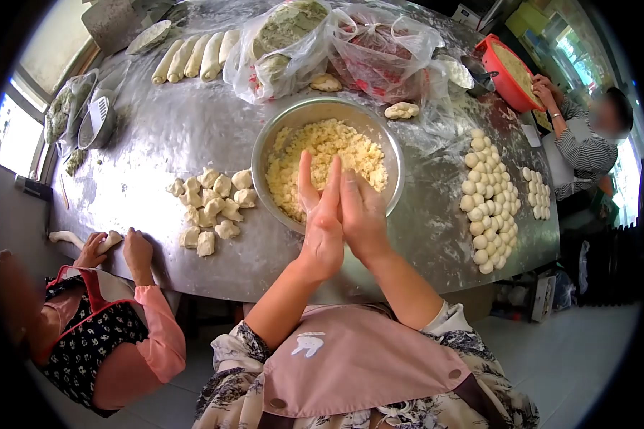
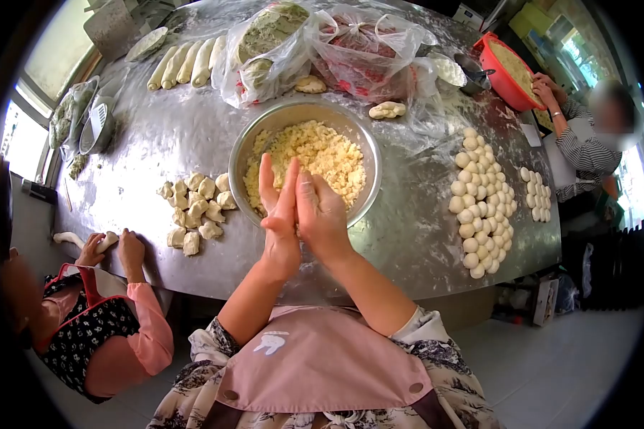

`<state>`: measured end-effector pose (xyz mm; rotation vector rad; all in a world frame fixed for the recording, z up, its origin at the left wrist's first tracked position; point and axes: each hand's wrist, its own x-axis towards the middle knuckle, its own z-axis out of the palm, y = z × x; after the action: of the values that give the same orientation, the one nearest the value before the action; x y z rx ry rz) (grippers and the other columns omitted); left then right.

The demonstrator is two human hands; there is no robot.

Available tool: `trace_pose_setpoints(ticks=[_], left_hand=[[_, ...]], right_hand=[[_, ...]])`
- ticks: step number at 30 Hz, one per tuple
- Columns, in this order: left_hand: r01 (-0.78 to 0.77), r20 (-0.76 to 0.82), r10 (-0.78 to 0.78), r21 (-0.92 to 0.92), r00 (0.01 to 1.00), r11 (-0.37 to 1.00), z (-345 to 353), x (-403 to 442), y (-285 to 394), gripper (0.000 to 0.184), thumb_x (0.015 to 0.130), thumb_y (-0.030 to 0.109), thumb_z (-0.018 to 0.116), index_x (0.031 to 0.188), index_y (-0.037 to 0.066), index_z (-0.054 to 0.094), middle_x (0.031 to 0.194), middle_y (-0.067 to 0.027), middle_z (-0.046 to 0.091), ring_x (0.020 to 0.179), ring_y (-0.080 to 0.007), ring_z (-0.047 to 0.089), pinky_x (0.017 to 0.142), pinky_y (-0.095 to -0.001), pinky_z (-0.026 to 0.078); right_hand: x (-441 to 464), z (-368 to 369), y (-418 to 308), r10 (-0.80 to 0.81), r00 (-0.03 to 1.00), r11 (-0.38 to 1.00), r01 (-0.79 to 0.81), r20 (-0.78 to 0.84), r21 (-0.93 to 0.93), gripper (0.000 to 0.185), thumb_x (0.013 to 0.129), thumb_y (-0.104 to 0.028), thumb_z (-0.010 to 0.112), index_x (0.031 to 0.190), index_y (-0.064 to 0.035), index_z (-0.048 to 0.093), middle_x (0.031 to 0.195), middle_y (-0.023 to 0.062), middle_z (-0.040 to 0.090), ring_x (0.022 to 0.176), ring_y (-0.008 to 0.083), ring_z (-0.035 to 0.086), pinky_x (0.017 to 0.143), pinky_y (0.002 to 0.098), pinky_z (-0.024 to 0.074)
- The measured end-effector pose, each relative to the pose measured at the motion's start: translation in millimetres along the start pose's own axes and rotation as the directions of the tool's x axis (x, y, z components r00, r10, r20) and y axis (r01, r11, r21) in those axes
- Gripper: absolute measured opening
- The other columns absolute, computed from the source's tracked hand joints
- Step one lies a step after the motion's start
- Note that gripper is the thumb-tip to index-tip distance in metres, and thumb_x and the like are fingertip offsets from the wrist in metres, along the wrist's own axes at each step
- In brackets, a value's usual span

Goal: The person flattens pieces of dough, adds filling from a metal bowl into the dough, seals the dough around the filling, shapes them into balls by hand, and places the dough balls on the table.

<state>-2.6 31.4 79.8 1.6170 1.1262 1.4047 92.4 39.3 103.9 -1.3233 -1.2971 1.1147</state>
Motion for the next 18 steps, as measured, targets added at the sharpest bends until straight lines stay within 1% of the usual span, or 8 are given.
trace_pose_setpoints(ticks=[3, 4, 7, 8, 10, 13, 15, 18], left_hand=[[0.159, -0.005, -0.166, -0.267, 0.986, 0.950, 4, 3, 3, 0.104, 0.085, 0.079, 0.002, 0.151, 0.001, 0.020, 0.160, -0.0105, 0.002, 0.145, -0.0264, 0.015, 0.116, -0.0442, 0.013], [0.237, 0.005, -0.250, -0.337, 0.968, 0.911, 5, 6, 9, 0.104, 0.085, 0.079, 0.004, 0.152, 0.001, 0.017, 0.160, -0.0104, 0.005, 0.145, -0.0255, 0.016, 0.117, -0.0428, 0.014], [0.362, 0.111, -0.359, -0.516, 0.927, 0.776, 10, 7, 7, 0.098, 0.088, 0.075, 0.010, 0.151, 0.000, 0.017, 0.156, -0.0118, 0.021, 0.144, -0.0240, 0.022, 0.116, -0.0373, 0.017], [0.377, 0.174, -0.344, -0.594, 0.923, 0.711, 11, 5, -3, 0.094, 0.091, 0.072, 0.013, 0.151, 0.000, 0.019, 0.153, -0.0126, 0.030, 0.142, -0.0238, 0.026, 0.116, -0.0349, 0.020], [0.453, 0.294, -0.344, -0.586, 0.892, 0.672, 11, -2, -1, 0.090, 0.093, 0.069, 0.013, 0.150, 0.000, 0.023, 0.150, -0.0125, 0.033, 0.139, -0.0225, 0.030, 0.115, -0.0351, 0.023], [0.423, 0.260, -0.333, -0.568, 0.906, 0.706, 12, -2, 5, 0.076, 0.100, 0.058, 0.018, 0.145, -0.001, 0.033, 0.143, -0.0108, 0.042, 0.131, -0.0189, 0.040, 0.111, -0.0332, 0.029], [0.414, 0.189, -0.371, -0.511, 0.909, 0.753, 16, 3, 8, 0.070, 0.103, 0.054, 0.022, 0.144, 0.000, 0.035, 0.141, -0.0105, 0.044, 0.129, -0.0177, 0.042, 0.109, -0.0324, 0.032], [0.304, -0.025, -0.381, -0.554, 0.924, 0.775, 18, 5, 7, 0.053, 0.105, 0.041, 0.035, 0.126, -0.003, 0.057, 0.110, -0.0083, 0.062, 0.104, -0.0156, 0.057, 0.093, -0.0298, 0.044]], right_hand=[[5, -3, -4, -0.071, 0.993, 0.995, 0.078, -0.095, 0.065, 0.035, 0.102, -0.029, 0.043, 0.090, 0.0002, 0.059, 0.084, 0.0116, 0.069, 0.077, 0.0130, 0.063, 0.069, 0.0269, 0.0506], [6, -8, -1, -0.020, 0.997, 0.997, 0.015, -0.081, -0.073, 0.034, 0.102, -0.029, 0.043, 0.105, 0.0009, 0.059, 0.102, 0.0191, 0.068, 0.091, 0.0226, 0.066, 0.080, 0.0316, 0.0518], [7, 9, 22, -0.480, 0.877, 0.850, 0.473, 0.029, -0.234, 0.043, 0.103, -0.033, 0.040, 0.125, 0.0016, 0.051, 0.130, 0.0262, 0.054, 0.119, 0.0351, 0.056, 0.098, 0.0394, 0.0449], [9, 1, 23, -0.380, 0.915, 0.880, 0.403, 0.137, -0.250, 0.056, 0.103, -0.042, 0.034, 0.139, 0.0014, 0.039, 0.149, 0.0279, 0.031, 0.136, 0.0413, 0.036, 0.109, 0.0436, 0.0326], [25, -5, 34, -0.391, 0.920, 0.859, 0.361, -0.011, -0.363, 0.062, 0.103, -0.047, 0.031, 0.141, 0.0016, 0.036, 0.152, 0.0283, 0.024, 0.138, 0.0420, 0.031, 0.112, 0.0440, 0.0281], [34, -13, 33, -0.277, 0.960, 0.932, 0.255, -0.050, -0.259, 0.074, 0.101, -0.055, 0.023, 0.147, 0.0018, 0.026, 0.155, 0.0282, 0.014, 0.144, 0.0396, 0.018, 0.115, 0.0438, 0.0180], [22, 1, 27, -0.292, 0.956, 0.956, 0.292, 0.003, 0.018, 0.080, 0.099, -0.061, 0.019, 0.149, 0.0011, 0.019, 0.156, 0.0255, 0.010, 0.145, 0.0352, 0.011, 0.116, 0.0424, 0.0126], [2, 14, 5, -0.298, 0.952, 0.880, 0.243, 0.076, 0.408, 0.091, 0.094, -0.070, 0.016, 0.152, -0.0008, 0.005, 0.159, 0.0192, -0.002, 0.147, 0.0279, -0.003, 0.118, 0.0400, 0.0019]])
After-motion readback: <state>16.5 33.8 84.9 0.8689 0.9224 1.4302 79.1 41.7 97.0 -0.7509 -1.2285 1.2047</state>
